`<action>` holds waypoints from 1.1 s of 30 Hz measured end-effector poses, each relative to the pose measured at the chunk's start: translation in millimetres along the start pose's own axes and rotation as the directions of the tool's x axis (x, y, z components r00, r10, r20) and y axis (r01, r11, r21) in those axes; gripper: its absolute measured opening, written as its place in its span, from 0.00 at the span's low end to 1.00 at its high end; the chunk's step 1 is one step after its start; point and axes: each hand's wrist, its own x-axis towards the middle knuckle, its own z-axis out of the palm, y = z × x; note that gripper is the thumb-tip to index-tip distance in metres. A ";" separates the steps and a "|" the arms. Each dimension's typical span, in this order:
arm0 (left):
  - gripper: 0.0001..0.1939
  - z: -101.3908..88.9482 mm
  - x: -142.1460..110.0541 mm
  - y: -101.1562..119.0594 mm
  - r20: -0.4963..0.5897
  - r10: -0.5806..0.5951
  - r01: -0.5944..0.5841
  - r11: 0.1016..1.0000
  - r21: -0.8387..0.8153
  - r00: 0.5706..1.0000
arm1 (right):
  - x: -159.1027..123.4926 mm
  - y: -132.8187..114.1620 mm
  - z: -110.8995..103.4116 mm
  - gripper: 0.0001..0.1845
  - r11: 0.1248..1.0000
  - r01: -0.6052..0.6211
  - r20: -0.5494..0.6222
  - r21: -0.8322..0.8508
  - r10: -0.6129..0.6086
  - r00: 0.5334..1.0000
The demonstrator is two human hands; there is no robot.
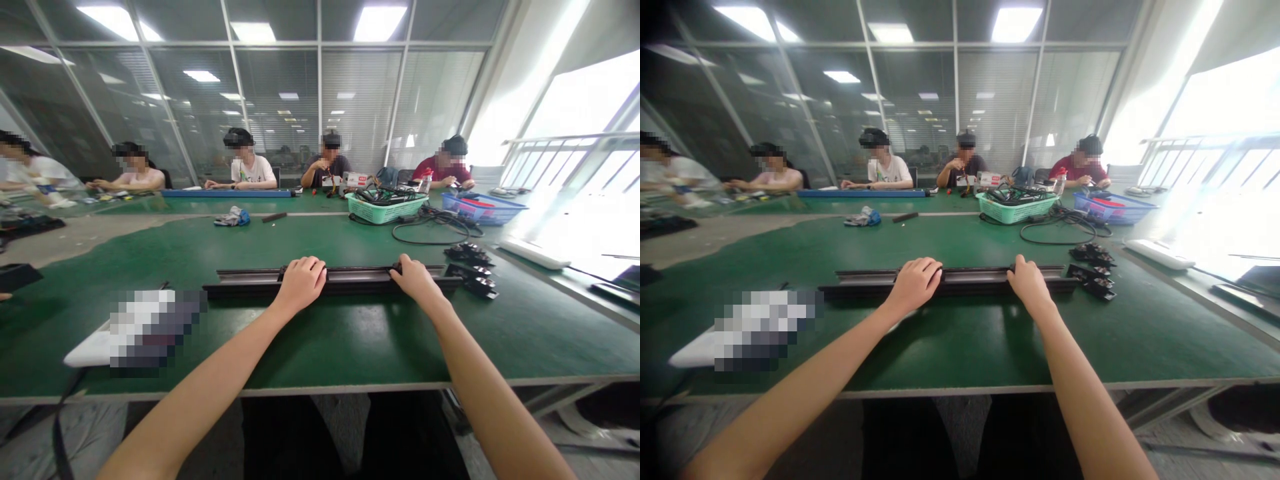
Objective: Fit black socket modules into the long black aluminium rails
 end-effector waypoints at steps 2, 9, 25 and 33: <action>0.15 0.1 0.1 0.0 -0.001 -0.001 0.001 1.000 0.001 1.000 | -0.3 0.3 -1.6 0.15 1.000 0.005 0.019 -0.022 -0.004 1.000; 0.15 0.8 -0.1 0.2 -0.011 0.001 -0.001 1.000 -0.003 1.000 | -4.9 3.1 -2.5 0.16 1.000 -0.004 0.016 -0.027 0.005 1.000; 0.15 2.7 0.9 -1.4 -0.010 0.002 -0.002 1.000 -0.005 1.000 | -14.3 9.9 5.5 0.18 0.998 -0.042 -0.169 0.039 0.048 0.984; 0.16 3.0 0.5 -1.5 -0.005 -0.002 0.002 1.000 -0.012 1.000 | -11.7 13.2 7.2 0.18 0.997 -0.052 -0.176 0.061 0.062 0.982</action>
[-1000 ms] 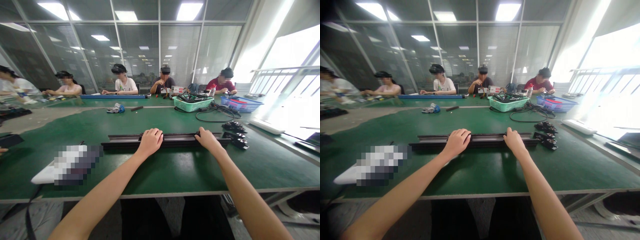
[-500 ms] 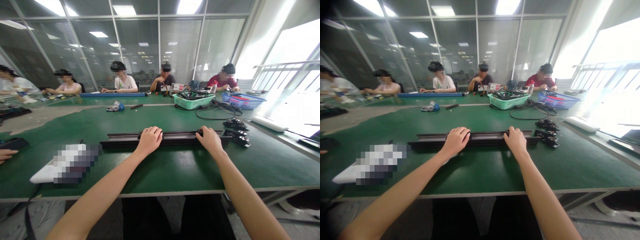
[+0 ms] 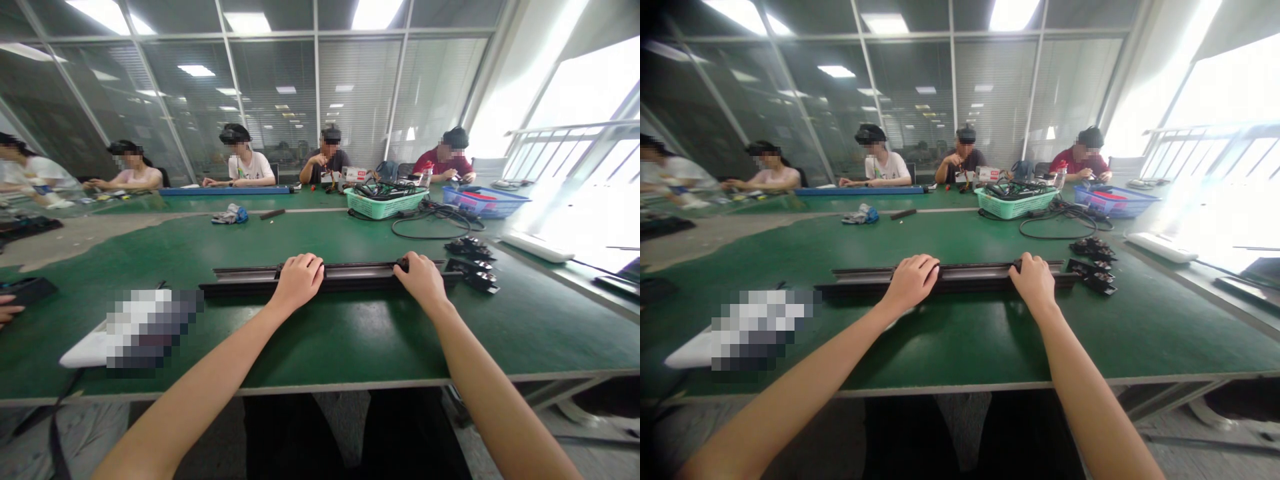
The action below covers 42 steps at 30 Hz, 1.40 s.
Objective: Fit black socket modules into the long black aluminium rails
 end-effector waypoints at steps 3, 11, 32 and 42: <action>0.16 -0.2 0.2 0.1 0.002 -0.001 0.001 1.000 -0.002 1.000 | 0.7 2.4 -0.9 0.19 0.999 -0.024 -0.004 -0.032 0.024 1.000; 0.16 -1.2 0.3 0.8 -0.002 0.000 0.000 1.000 -0.004 1.000 | 1.2 5.6 -2.8 0.21 0.997 -0.051 0.013 -0.050 0.052 0.999; 0.15 -2.0 0.0 1.2 0.001 0.003 -0.003 1.000 -0.011 1.000 | 6.8 13.9 0.3 0.23 0.994 -0.108 0.012 -0.008 0.108 0.994; 0.16 -1.7 0.5 1.0 0.006 -0.002 0.002 1.000 -0.020 1.000 | 7.8 17.0 0.2 0.21 0.993 -0.117 0.004 0.014 0.117 0.993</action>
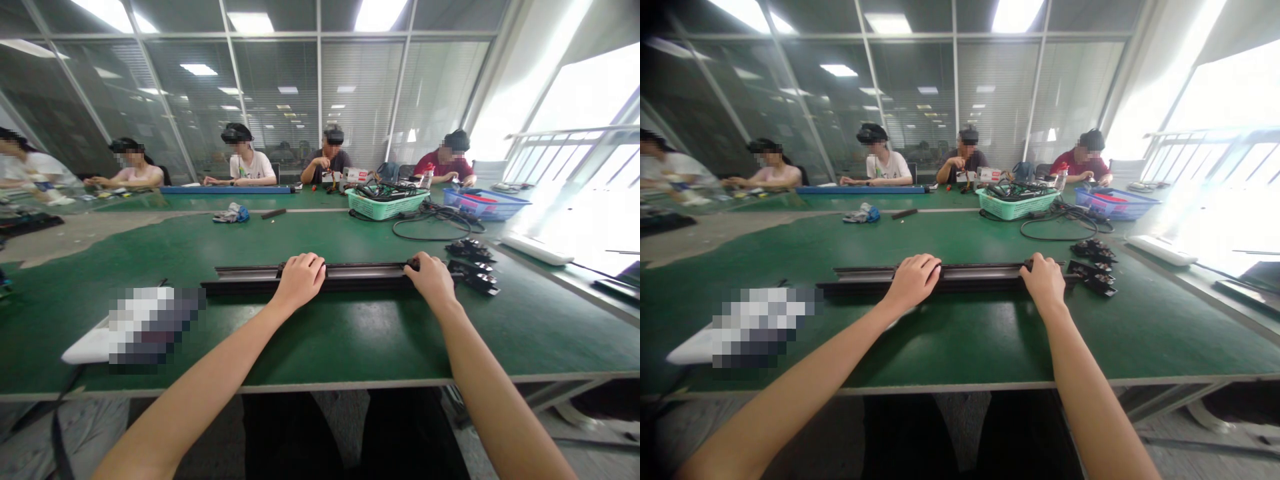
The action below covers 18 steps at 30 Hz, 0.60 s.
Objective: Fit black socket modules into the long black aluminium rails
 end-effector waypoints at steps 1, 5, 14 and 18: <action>0.16 0.1 -0.1 0.0 -0.001 0.000 0.000 1.000 0.002 1.000 | 0.0 0.1 -0.1 0.22 1.000 -0.001 -0.001 0.004 0.001 1.000; 0.16 0.0 -0.3 0.0 -0.003 0.006 -0.006 1.000 0.002 1.000 | 0.2 0.5 -0.5 0.22 1.000 -0.004 -0.005 0.011 0.004 1.000; 0.15 0.0 -0.2 -0.2 -0.005 -0.001 0.001 1.000 0.001 1.000 | 0.2 3.7 -0.8 0.22 1.000 -0.014 -0.019 -0.021 0.013 1.000; 0.15 0.0 -0.5 -0.6 -0.005 0.000 0.000 1.000 -0.003 1.000 | 0.4 8.5 -1.6 0.22 0.998 -0.043 -0.038 -0.037 0.042 0.998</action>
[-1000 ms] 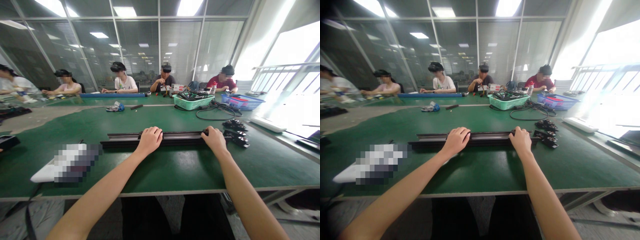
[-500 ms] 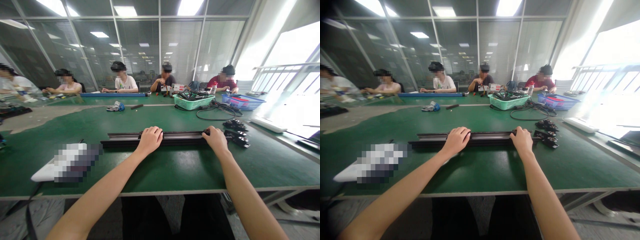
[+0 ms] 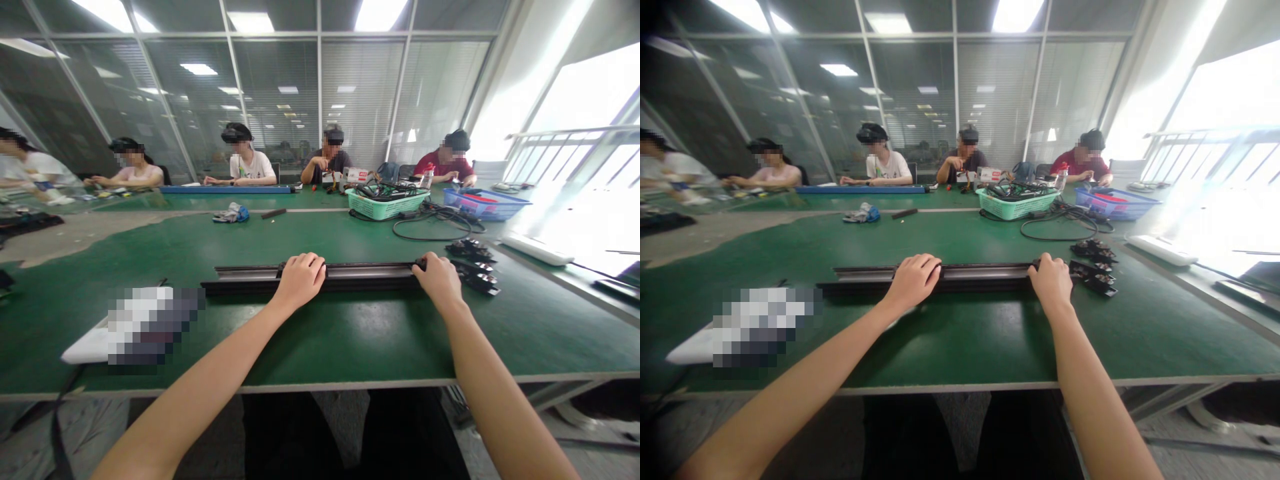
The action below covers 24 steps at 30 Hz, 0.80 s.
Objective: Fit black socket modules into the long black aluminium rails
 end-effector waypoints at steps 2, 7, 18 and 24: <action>0.15 -0.3 -0.2 0.2 0.001 0.000 0.000 1.000 -0.002 1.000 | 1.0 2.3 -0.1 0.23 1.000 -0.011 0.000 -0.005 0.011 1.000; 0.15 -1.4 -0.4 1.4 0.007 -0.003 0.003 1.000 -0.001 1.000 | 4.9 5.9 -0.5 0.24 0.999 -0.026 0.023 -0.023 0.026 0.999; 0.15 -2.0 0.0 1.8 0.005 -0.001 0.001 1.000 0.010 1.000 | 17.5 9.2 -3.7 0.21 0.993 0.033 0.133 -0.114 -0.017 0.991; 0.15 -2.2 0.0 2.4 0.012 0.004 -0.004 1.000 0.024 1.000 | 38.9 25.7 -5.3 0.18 0.985 0.158 0.210 -0.071 -0.140 0.968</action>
